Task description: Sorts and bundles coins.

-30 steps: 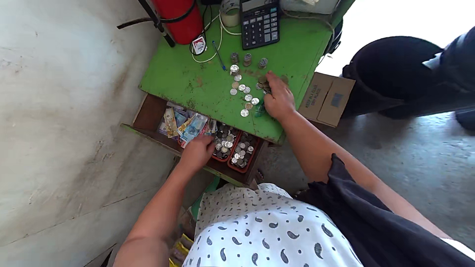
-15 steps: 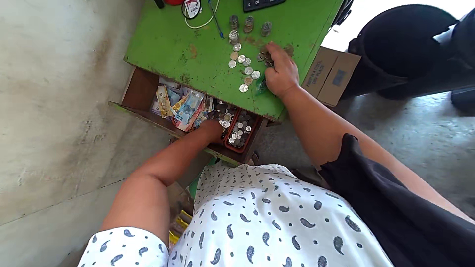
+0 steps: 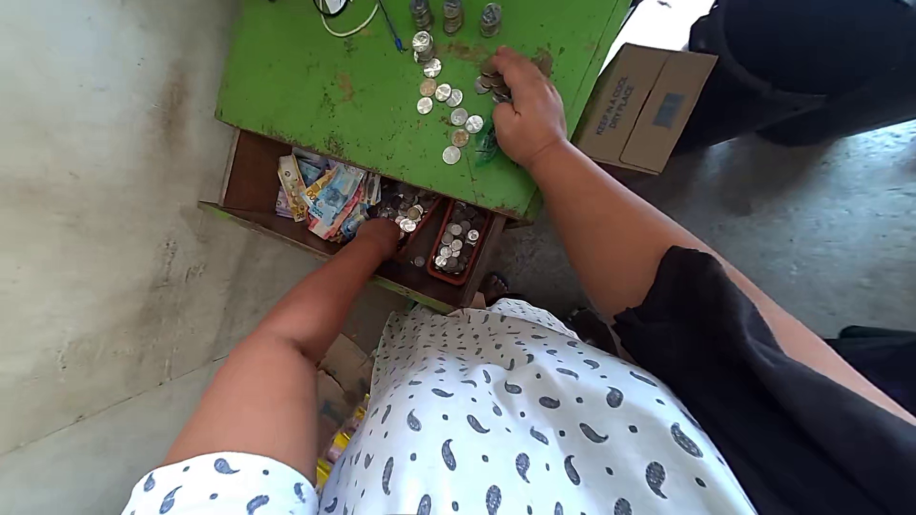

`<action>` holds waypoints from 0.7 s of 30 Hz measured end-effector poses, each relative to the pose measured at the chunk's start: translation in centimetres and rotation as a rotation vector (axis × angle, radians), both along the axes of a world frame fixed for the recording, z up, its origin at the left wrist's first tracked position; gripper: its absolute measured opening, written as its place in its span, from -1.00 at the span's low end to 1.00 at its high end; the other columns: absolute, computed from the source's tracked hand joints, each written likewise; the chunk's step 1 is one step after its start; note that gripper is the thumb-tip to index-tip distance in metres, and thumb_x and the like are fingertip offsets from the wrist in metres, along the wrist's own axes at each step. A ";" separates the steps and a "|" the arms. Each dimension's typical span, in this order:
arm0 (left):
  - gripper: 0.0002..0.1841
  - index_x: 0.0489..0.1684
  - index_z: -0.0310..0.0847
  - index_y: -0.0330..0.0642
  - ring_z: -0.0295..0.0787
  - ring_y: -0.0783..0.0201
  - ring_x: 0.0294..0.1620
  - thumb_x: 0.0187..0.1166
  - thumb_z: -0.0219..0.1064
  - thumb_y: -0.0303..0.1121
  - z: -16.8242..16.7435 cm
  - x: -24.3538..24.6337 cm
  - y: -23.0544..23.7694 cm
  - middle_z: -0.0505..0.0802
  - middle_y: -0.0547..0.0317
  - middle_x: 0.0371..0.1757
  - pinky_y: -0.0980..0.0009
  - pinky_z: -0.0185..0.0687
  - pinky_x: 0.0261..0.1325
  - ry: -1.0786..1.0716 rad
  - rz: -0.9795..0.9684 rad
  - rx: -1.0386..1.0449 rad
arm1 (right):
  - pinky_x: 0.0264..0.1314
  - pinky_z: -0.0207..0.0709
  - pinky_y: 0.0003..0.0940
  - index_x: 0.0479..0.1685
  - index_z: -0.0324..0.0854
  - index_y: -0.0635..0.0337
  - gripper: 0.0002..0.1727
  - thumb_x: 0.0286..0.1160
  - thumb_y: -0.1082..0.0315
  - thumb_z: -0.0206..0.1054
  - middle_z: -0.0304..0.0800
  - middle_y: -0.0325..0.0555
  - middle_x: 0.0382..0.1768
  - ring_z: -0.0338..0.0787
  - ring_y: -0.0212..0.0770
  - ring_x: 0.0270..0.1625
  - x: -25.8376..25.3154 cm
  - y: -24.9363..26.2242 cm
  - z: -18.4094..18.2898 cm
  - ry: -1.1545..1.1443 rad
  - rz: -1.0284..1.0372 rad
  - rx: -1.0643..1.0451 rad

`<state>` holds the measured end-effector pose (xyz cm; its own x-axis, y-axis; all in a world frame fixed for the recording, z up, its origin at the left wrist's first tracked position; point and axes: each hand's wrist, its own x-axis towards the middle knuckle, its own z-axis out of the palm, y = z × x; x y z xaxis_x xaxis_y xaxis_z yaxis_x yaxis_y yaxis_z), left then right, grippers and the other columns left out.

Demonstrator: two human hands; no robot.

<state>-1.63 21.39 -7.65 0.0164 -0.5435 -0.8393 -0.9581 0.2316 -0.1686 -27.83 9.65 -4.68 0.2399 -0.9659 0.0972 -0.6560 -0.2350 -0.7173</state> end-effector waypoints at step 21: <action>-0.62 0.32 0.60 -0.50 0.61 -0.33 0.50 0.73 0.14 -0.37 -3.3 -7.7 2.7 0.69 -0.39 0.43 -0.25 0.51 0.50 -0.105 -0.047 0.179 | 0.84 0.10 0.02 0.62 0.50 0.07 -0.41 0.53 0.37 0.10 0.37 -0.12 0.76 0.36 -0.08 0.78 0.0 0.0 0.1 -0.097 0.009 0.013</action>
<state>-9.28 24.13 -10.98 0.0871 -0.3881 -0.9175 -0.9249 0.3108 -0.2192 -27.78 9.62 -4.54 0.2382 -0.9652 0.1080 -0.5816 -0.2308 -0.7800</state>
